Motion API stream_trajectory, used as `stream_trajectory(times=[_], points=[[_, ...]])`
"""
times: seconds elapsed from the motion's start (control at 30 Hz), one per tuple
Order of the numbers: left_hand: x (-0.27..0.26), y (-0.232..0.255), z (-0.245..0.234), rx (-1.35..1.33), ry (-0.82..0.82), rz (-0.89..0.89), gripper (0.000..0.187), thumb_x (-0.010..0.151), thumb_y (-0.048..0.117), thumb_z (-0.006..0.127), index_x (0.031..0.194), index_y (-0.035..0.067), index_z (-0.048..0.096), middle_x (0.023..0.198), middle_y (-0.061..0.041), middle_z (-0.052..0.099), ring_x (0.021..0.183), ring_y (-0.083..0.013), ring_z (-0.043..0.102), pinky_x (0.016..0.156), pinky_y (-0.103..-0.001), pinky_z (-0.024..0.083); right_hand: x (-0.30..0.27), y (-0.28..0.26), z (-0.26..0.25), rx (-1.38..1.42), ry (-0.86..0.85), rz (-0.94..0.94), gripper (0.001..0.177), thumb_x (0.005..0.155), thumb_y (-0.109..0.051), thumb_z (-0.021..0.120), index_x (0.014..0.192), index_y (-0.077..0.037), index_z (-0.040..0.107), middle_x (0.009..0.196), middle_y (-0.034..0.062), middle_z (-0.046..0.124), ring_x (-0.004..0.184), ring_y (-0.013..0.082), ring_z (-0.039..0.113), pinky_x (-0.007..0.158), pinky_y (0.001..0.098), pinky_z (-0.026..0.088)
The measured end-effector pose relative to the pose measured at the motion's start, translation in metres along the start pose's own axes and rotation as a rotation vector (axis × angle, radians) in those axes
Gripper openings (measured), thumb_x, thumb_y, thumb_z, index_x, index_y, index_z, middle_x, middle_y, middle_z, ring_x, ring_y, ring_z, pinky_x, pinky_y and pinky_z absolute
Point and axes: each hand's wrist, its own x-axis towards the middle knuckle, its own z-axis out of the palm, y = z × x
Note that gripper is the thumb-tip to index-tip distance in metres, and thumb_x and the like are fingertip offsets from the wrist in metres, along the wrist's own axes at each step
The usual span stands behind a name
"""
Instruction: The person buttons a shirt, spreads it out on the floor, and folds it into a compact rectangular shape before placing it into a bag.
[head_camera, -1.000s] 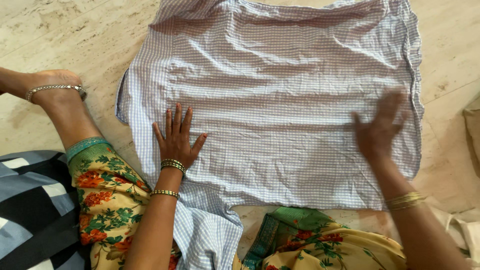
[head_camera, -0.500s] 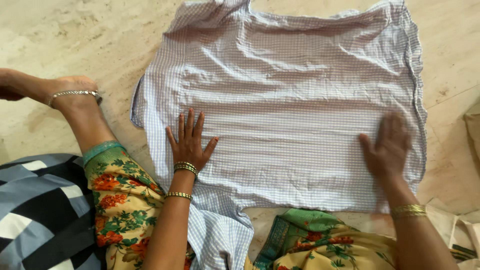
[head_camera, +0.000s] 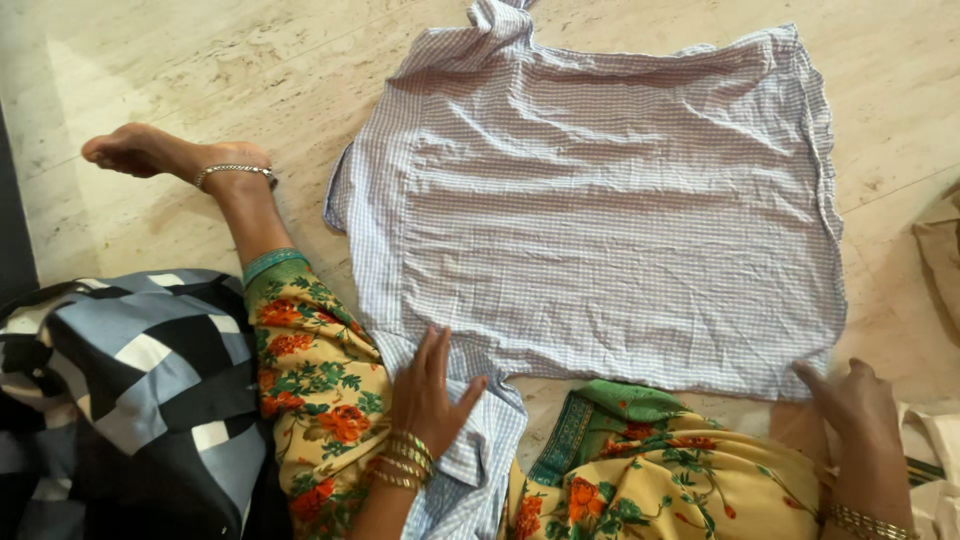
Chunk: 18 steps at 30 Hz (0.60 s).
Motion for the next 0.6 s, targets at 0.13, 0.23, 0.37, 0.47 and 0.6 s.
stream_trajectory(times=[0.13,0.23,0.37,0.47,0.6], points=[[-0.072,0.011,0.014,0.299,-0.024,-0.05,0.102,0.08,0.068,0.065,0.159,0.014,0.027,0.165,-0.019,0.019,0.151,-0.0416,0.024,0.118,-0.066,0.013,-0.002,0.007,0.011,-0.065,-0.153,0.073,0.099,0.079,-0.068,0.079,0.142,0.007,0.064,0.131,0.0318,0.07,0.122,0.0436,0.068,0.102,0.0502,0.055],[-0.07,-0.011,0.026,0.302,-0.076,-0.019,0.077,0.089,0.048,0.062,0.156,0.022,0.036,0.162,-0.012,0.025,0.149,-0.0347,0.025,0.119,-0.057,0.014,-0.013,-0.01,0.005,-0.063,-0.138,0.207,0.103,0.07,-0.064,0.086,0.14,0.007,0.057,0.127,0.0289,0.07,0.116,0.0436,0.069,0.096,0.0521,0.055],[-0.051,-0.053,0.02,0.305,-0.167,0.069,0.053,0.098,0.03,0.054,0.15,0.027,0.043,0.163,0.0,0.038,0.152,-0.0243,0.033,0.126,-0.053,0.019,-0.017,-0.014,-0.005,0.0,-0.096,0.231,0.096,0.065,-0.062,0.091,0.127,0.003,0.06,0.117,0.0283,0.072,0.108,0.0427,0.07,0.089,0.0509,0.055],[-0.05,-0.06,-0.001,0.264,-0.163,0.119,0.058,0.1,0.01,0.046,0.154,0.03,0.048,0.164,0.006,0.047,0.15,-0.0147,0.042,0.13,-0.052,0.023,-0.014,-0.004,0.001,0.011,-0.191,0.164,0.064,0.074,-0.063,0.082,0.099,-0.003,0.086,0.11,0.0221,0.08,0.105,0.0391,0.076,0.091,0.0493,0.057],[-0.068,-0.036,-0.025,0.388,-0.238,0.178,0.083,0.075,0.011,0.067,0.152,0.032,0.047,0.162,0.0,0.039,0.149,-0.0261,0.028,0.12,-0.064,0.008,-0.007,0.001,0.013,0.136,-0.1,0.108,0.056,0.078,-0.057,0.082,0.095,-0.004,0.084,0.102,0.0218,0.08,0.098,0.0376,0.075,0.086,0.0484,0.056]])
